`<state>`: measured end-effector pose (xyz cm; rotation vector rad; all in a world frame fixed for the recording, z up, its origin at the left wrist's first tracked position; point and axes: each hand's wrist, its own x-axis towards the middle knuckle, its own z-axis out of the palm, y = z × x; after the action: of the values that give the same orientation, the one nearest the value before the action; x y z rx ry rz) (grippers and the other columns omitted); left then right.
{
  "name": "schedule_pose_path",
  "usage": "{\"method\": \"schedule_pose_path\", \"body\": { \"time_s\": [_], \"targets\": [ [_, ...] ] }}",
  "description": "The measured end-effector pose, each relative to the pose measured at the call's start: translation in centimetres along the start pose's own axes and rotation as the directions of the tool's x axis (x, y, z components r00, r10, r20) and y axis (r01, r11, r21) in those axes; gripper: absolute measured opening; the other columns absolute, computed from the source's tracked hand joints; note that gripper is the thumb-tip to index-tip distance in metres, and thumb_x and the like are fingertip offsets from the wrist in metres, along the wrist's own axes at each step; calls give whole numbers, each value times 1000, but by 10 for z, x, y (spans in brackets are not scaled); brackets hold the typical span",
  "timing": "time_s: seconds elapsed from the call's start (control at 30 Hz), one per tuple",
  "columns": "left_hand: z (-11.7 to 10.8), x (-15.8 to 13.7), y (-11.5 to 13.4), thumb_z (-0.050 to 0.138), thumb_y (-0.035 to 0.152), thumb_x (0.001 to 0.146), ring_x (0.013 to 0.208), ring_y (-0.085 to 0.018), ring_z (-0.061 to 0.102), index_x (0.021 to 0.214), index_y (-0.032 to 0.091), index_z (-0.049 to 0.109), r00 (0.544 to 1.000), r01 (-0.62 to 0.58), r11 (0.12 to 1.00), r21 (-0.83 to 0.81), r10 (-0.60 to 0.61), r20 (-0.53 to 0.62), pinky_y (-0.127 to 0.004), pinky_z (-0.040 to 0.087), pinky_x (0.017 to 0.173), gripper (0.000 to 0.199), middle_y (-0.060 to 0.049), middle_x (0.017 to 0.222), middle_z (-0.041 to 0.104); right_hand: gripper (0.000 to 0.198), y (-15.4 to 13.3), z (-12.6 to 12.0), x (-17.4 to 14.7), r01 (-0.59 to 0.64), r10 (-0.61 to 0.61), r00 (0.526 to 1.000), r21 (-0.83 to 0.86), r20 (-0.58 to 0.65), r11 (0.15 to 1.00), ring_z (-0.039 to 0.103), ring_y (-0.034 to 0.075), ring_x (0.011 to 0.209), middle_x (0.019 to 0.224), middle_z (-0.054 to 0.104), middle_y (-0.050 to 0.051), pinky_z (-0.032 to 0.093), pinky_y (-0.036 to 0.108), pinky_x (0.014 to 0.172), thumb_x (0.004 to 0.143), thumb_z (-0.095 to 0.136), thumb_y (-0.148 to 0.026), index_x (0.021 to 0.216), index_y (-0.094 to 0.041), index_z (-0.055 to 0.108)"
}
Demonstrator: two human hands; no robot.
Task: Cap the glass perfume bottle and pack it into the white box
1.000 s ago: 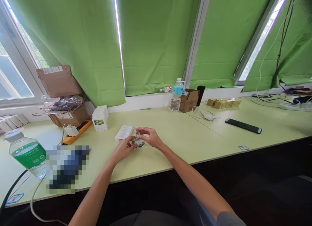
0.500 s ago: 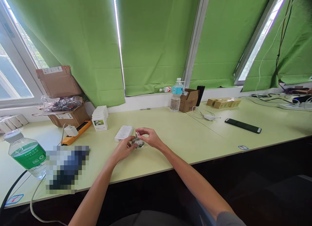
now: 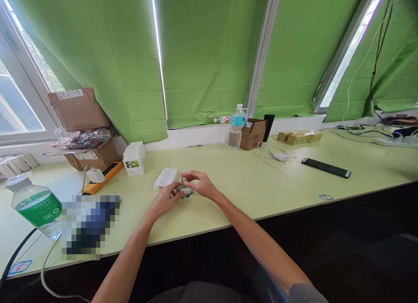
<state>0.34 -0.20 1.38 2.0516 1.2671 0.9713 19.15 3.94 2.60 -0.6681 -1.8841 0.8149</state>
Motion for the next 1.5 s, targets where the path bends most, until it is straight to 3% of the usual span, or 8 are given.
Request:
{"method": "schedule_pose_path", "body": {
  "time_s": [1.13,1.5],
  "targets": [
    [0,-1,1,52,46,84,69,-17,61,111,21,62,1000,-4,1000,7,4,-24,-29,49,62,37,-5,91,65,31,5,0,0,-48,48,999,2,1,999,66,19,85,95,70,5,54,35,82,74,71,-28,103,-18,67],
    [0,0,1,50,53,85,74,-18,60,112,20,62,999,27,999,-22,-28,-16,-30,47,68,44,-5,96,66,28,6,1,2,-97,98,995,74,-8,993,66,19,89,100,71,6,52,34,84,86,59,-39,103,-19,69]
  ]
}}
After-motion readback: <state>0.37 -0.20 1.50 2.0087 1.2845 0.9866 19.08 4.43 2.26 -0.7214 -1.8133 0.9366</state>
